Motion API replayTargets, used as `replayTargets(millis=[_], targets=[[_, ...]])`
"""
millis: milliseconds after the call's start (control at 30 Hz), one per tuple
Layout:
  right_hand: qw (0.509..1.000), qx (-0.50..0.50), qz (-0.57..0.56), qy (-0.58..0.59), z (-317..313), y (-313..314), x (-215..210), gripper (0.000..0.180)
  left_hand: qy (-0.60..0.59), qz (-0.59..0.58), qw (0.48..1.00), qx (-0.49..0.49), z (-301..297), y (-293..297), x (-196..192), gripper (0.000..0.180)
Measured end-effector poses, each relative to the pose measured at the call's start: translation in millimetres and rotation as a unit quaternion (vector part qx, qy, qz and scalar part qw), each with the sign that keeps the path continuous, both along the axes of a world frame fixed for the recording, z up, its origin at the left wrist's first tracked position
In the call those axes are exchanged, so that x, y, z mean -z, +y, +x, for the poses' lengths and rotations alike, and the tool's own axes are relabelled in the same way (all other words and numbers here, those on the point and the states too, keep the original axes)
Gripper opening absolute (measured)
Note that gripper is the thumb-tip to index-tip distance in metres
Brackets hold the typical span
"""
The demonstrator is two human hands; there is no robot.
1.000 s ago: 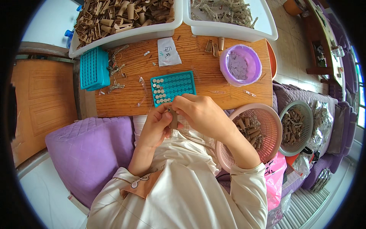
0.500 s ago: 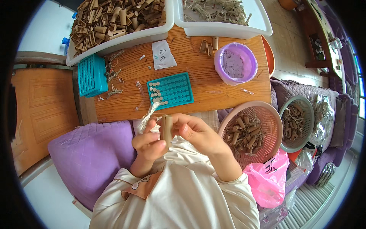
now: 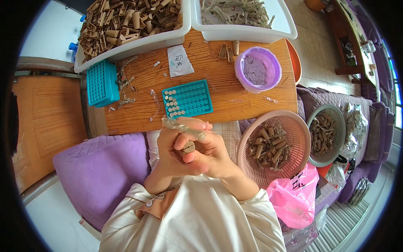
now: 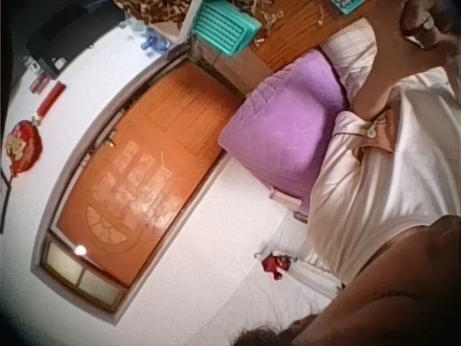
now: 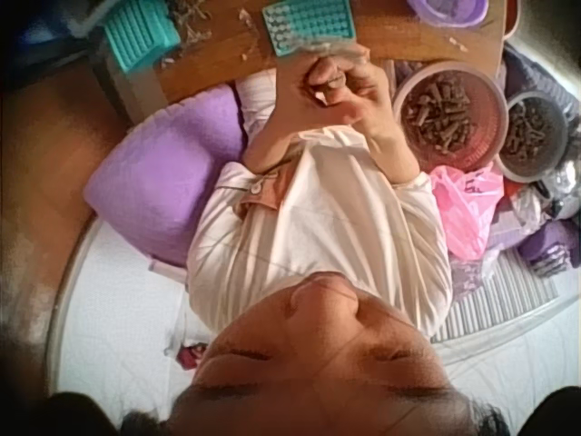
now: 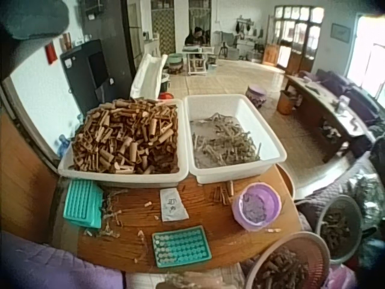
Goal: The person assembles small brown plastic components by hand, inserting metal pins into them.
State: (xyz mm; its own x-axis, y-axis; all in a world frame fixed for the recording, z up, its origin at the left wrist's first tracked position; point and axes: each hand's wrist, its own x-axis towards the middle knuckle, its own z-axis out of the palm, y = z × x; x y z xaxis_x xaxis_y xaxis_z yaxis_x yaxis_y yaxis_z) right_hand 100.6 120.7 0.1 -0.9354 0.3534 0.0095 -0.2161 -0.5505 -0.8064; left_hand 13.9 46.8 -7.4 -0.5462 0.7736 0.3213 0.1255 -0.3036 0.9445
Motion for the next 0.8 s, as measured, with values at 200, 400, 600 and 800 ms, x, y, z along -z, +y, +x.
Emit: replayTargets(millis=[200, 400, 600, 800], targets=[[0.998, 0.069, 0.001, -0.012, 2, -6, 9, 0.014, 0.032, 0.055, 0.997, -0.046, 2, 14, 1, 0.036], [0.988, 0.116, -0.049, -0.09, 7, 10, 14, 0.029, 0.01, -0.079, 0.997, -0.017, 4, 26, 6, 0.046], [0.875, 0.27, 0.271, -0.296, 79, 81, 14, 0.02, 0.057, -0.181, 0.981, 0.048, -54, 38, 2, 0.048], [0.502, 0.026, 0.582, -0.639, 144, 111, 17, 0.027, 0.185, -0.289, 0.902, -0.262, -161, 45, -12, 0.028]])
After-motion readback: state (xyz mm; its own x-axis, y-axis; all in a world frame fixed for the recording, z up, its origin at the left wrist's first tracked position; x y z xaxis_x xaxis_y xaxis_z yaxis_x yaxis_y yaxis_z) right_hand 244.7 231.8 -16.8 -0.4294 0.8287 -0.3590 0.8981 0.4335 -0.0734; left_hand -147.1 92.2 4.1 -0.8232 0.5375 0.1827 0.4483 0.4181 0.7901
